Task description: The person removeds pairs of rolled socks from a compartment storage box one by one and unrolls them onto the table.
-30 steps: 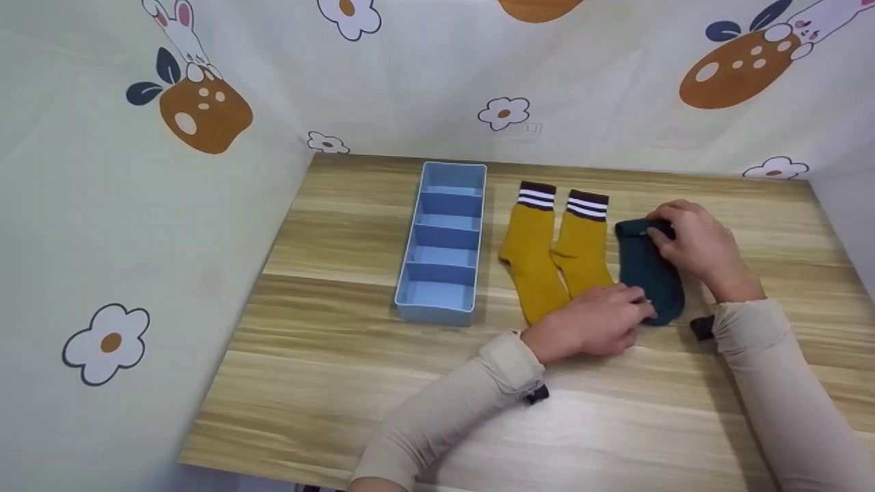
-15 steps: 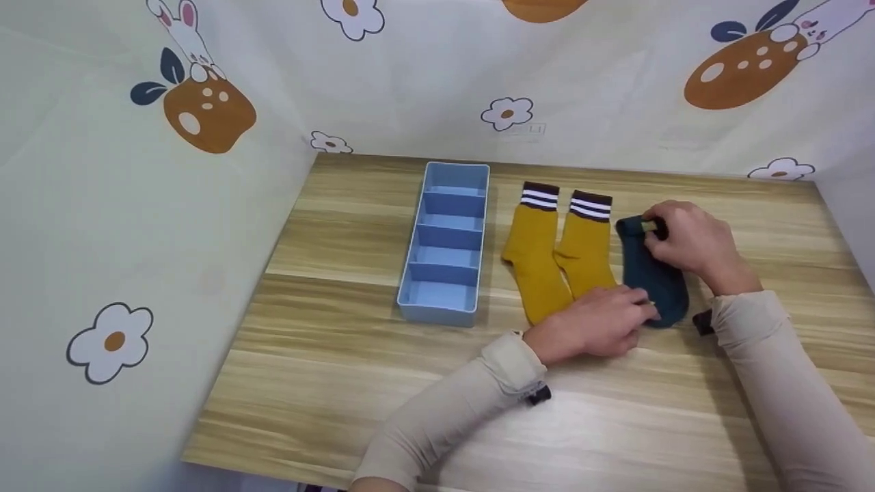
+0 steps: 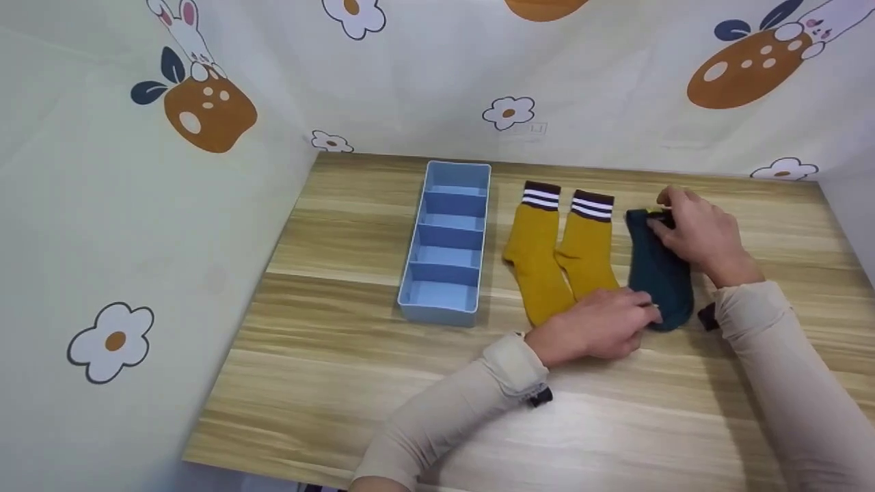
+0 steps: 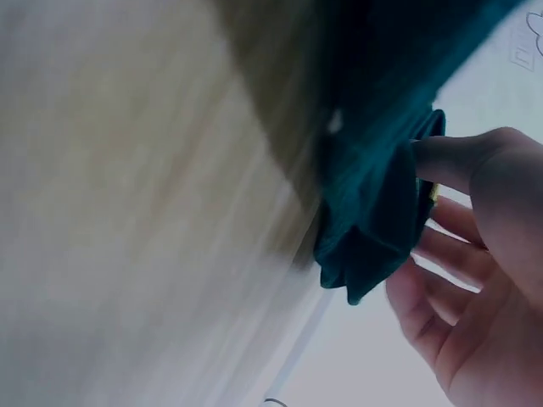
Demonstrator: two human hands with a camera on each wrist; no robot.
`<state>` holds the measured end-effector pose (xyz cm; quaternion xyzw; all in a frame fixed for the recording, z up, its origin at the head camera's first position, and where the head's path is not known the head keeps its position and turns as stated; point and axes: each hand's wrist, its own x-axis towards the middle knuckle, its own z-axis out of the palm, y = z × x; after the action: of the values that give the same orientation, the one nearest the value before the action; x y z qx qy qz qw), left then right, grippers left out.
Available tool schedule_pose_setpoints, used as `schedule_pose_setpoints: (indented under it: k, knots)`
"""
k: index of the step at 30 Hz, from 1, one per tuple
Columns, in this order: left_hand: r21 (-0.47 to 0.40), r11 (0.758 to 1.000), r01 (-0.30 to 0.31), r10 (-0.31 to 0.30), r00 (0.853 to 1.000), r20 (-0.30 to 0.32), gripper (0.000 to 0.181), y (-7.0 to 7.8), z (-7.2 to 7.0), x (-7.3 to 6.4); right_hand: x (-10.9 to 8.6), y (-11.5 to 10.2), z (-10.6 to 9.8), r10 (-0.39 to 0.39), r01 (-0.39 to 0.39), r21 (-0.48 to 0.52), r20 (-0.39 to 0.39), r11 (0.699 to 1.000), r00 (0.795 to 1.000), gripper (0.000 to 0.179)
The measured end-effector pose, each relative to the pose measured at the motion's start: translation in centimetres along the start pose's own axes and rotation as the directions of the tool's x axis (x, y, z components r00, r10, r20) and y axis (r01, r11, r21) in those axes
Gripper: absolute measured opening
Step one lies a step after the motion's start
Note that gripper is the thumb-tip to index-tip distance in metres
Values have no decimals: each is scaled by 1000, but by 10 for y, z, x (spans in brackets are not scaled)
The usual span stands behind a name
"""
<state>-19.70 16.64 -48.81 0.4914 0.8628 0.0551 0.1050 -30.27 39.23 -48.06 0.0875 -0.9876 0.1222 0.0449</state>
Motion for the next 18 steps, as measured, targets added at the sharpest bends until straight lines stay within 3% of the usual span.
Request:
schedule_pose_setpoints:
  k: [4,6,18]
  knots:
    - [-1,1000,3,-3,1000,4,41,1,0,-1,2,0,0,26,-27,-11,-82,1000,996,30]
    - [-8,1000,7,-7,1000,8,41,2,0,-1,3,1,1,39,-42,-31,-85,999,996,33]
    - [-21,1000,9,-9,1000,7,42,0,0,-1,8,7,-2,71,-63,-63,122,996,990,45]
